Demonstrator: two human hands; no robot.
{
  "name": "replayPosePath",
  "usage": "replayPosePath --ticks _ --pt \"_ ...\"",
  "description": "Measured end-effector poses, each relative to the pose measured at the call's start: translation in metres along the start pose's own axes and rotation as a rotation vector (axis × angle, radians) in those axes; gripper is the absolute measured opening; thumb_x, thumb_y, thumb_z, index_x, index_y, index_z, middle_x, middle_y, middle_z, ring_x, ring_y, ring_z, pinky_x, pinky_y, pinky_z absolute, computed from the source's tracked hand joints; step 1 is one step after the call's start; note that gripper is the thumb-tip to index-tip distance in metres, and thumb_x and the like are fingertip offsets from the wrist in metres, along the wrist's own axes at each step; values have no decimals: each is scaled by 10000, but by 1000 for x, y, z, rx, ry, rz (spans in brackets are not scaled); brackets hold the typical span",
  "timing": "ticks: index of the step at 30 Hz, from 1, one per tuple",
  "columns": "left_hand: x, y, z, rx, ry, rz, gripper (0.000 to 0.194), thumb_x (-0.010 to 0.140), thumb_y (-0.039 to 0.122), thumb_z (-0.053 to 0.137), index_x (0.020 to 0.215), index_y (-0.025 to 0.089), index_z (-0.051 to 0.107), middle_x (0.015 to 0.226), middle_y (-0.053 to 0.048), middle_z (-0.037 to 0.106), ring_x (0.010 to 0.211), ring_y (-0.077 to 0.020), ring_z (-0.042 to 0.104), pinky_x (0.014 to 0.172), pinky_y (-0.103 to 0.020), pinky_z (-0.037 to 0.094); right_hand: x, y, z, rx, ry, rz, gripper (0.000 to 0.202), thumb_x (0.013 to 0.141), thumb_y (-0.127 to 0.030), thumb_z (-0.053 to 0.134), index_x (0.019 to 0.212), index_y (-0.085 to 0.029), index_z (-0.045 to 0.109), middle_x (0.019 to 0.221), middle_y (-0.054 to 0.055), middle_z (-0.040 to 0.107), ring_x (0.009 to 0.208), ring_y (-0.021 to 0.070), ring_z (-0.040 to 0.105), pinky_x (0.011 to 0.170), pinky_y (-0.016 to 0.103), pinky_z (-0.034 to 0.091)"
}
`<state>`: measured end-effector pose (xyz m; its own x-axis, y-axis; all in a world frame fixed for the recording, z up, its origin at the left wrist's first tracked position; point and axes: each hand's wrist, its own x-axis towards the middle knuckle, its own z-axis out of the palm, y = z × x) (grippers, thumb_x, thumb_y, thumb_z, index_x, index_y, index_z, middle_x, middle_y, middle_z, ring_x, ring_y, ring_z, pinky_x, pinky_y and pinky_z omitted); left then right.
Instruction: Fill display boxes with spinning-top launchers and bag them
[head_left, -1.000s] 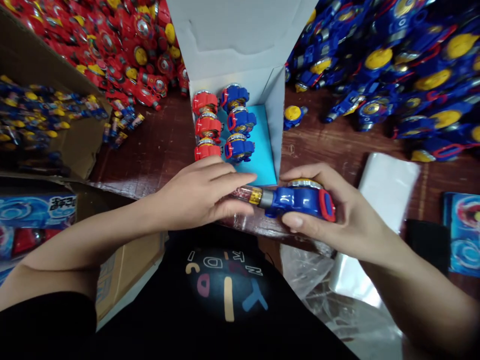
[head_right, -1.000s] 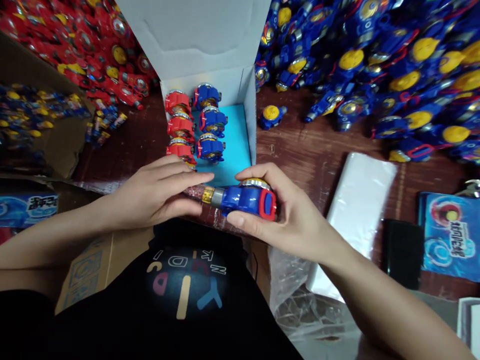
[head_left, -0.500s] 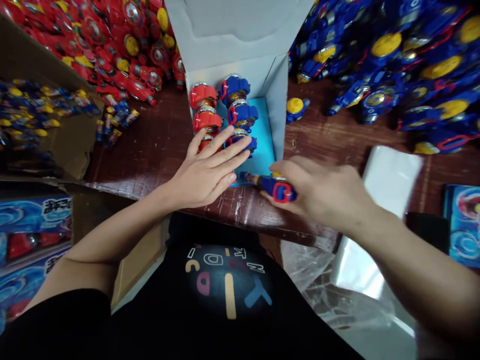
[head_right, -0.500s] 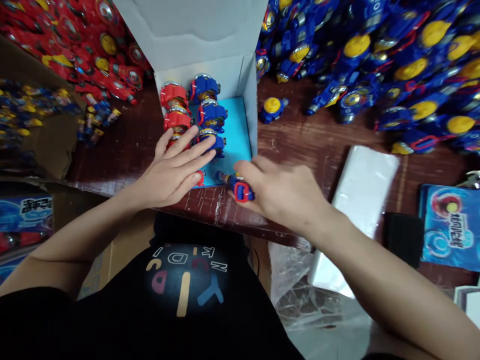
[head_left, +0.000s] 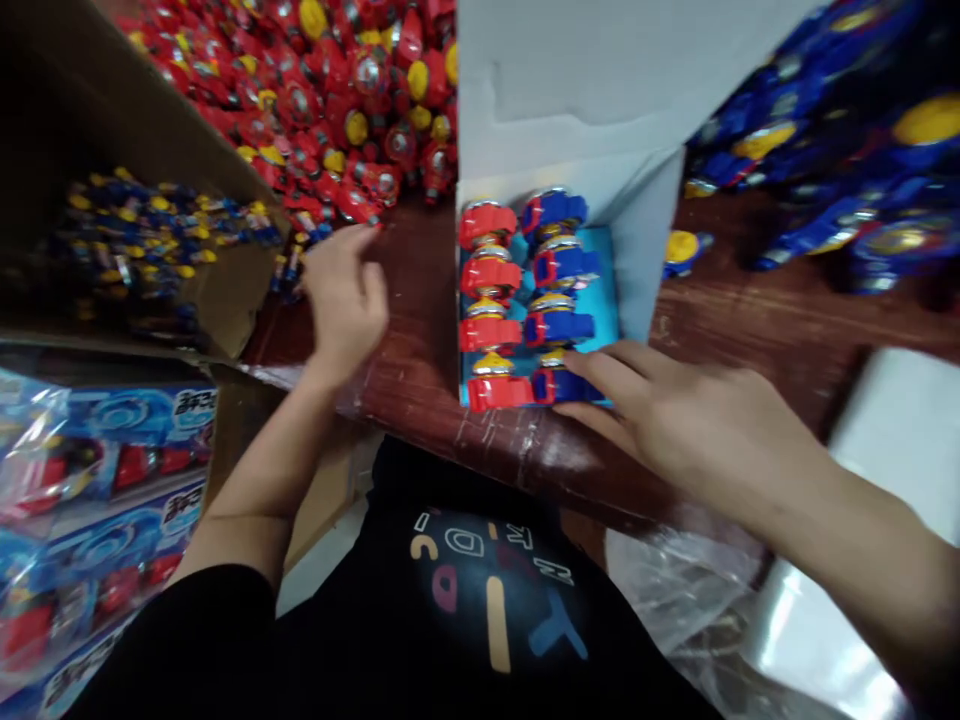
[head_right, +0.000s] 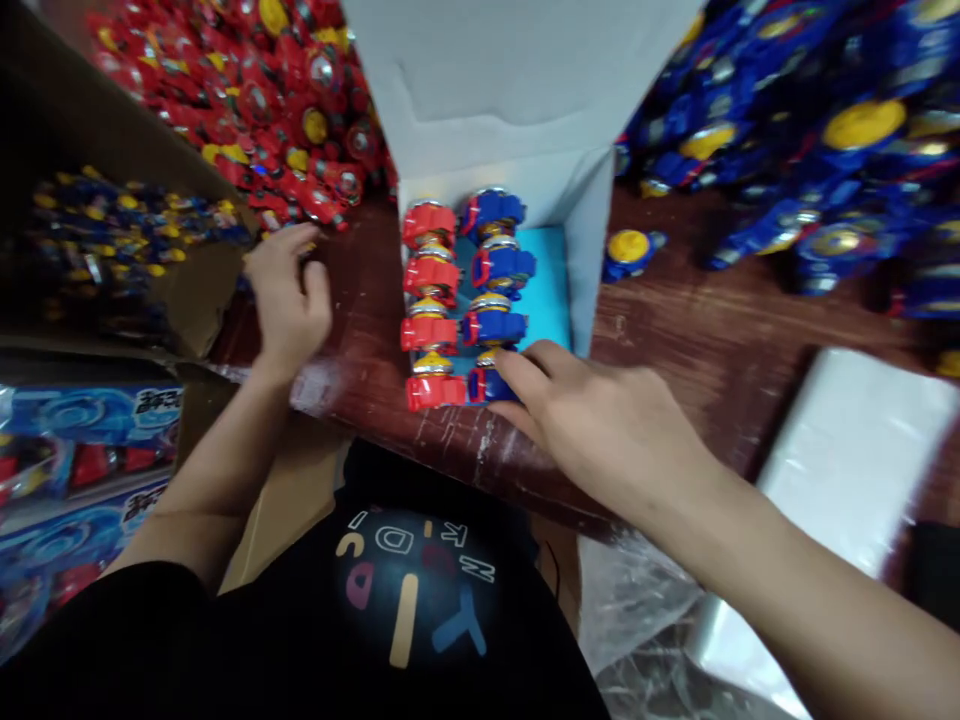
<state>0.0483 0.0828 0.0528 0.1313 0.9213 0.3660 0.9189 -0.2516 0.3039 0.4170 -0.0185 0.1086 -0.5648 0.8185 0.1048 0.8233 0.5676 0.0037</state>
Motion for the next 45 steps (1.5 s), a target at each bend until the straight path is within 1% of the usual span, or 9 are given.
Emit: replayPosePath --ticks 5,9,13,17,23,32,35,41,45 --pt "11 -118 12 85 2 -175 594 1123 608 465 931 66 612 1148 -164 705 1520 -469 404 865 -589 367 5 35 -10 346 -95 85 570 987 -626 752 1390 -226 695 1230 84 808 930 235 784 629 314 508" --pt "-6 -132 34 -60 94 -11 573 1044 688 570 955 134 686 1006 -91 725 1401 -388 527 882 -535 402 21 116 23 481 118 540 751 985 -653 699 1519 -131 617 1358 150 740 1166 283 749 1003 367 566" --pt "-16 -97 53 -160 -32 94 577 1059 621 575 1258 97 712 1072 -52 705 1227 -274 645 994 -472 470 51 162 90 420 -42 759 779 833 -376 850 1546 -166 617 1655 247 511 1480 510 544 1201 639 447" --pt "-22 -43 33 -235 -87 115 516 1129 522 519 1397 109 672 1248 -78 671 1232 -226 646 1025 -423 518 41 159 113 541 122 747 563 776 -365 788 1290 -164 676 1477 282 650 1356 473 633 1151 707 485" --pt "-26 73 -46 -725 -376 33 373 1155 431 557 1462 256 676 1224 -70 756 983 -188 727 896 -332 594 -17 108 31 1168 443 527 413 891 -639 603 1131 -303 588 1234 137 767 961 300 795 676 435 637" --pt "-4 156 -32 -909 -795 353 294 1129 408 633 1256 161 733 1051 -35 793 915 -154 748 821 -224 586 0 25 -19 1449 416 -159 363 896 -377 826 1199 -240 682 1138 66 765 996 203 757 899 359 653" --pt "-11 157 -29 -859 -669 461 283 1153 405 600 1200 152 718 1005 -40 780 874 -143 742 791 -220 582 -4 27 -14 1481 405 -130 311 918 -357 798 1189 -249 687 1139 62 763 1019 203 751 922 358 662" --pt "-15 152 -1 -432 107 802 366 1137 436 647 1347 137 669 955 -57 757 805 -170 733 741 -272 603 5 20 2 2030 306 71 305 952 -479 758 1153 -265 673 1149 30 757 717 186 768 459 292 614" --pt "-3 143 4 -323 116 863 360 1118 351 692 1416 152 652 991 -53 766 853 -175 751 800 -285 628 3 27 7 1910 266 371 360 940 -484 810 1183 -270 651 1210 33 739 679 178 771 443 298 630"
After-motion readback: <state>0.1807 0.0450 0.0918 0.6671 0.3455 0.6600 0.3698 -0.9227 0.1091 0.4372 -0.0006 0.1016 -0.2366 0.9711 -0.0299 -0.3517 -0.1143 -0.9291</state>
